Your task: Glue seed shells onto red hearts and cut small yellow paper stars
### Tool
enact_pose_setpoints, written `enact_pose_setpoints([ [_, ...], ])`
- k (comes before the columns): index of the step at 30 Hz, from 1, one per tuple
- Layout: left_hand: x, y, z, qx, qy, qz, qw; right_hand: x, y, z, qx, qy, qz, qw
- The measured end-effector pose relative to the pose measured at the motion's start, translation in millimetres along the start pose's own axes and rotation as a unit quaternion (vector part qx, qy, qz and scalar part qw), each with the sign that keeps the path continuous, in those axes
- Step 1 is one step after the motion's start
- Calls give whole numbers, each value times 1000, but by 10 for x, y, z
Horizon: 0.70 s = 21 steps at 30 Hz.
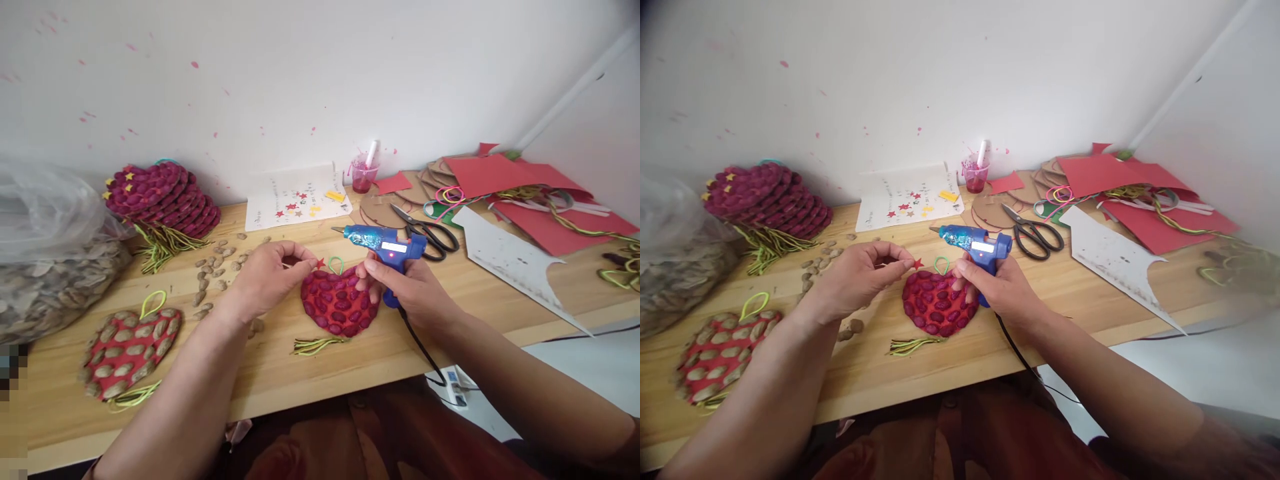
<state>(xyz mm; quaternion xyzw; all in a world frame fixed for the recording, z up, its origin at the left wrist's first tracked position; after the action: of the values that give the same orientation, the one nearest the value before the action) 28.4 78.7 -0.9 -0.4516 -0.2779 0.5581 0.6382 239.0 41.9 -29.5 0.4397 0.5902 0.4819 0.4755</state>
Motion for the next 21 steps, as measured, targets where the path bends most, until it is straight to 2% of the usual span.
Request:
enact_pose_setpoints([
  [2, 4, 8, 73, 23, -28, 6, 999, 4, -16, 9, 6, -8, -11, 1000],
  [4, 9, 25, 86, 37, -30, 5, 999, 3, -16, 10, 3, -12, -21, 1000],
  [10, 49, 128, -35, 66, 32, 2, 997, -20, 27, 27, -30, -11, -33, 999],
  [17, 55, 167, -85, 48, 58, 8, 997, -110, 35, 69, -58, -6, -27, 998],
  [21, 71, 192, -89, 36, 64, 9, 997, -195, 20, 162, -122, 16, -17, 992],
])
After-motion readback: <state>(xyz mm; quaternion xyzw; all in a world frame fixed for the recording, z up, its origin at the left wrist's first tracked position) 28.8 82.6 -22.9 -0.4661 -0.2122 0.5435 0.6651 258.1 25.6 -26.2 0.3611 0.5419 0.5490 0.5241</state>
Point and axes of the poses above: each hand's wrist, its own x-axis towards the middle knuckle, its own z-axis out of the back of the hand, y = z × x, the point moved 4 cm from there along x, towards the middle knuckle, and after that the axes turned 1 degree about y, right-handed, at the moved point
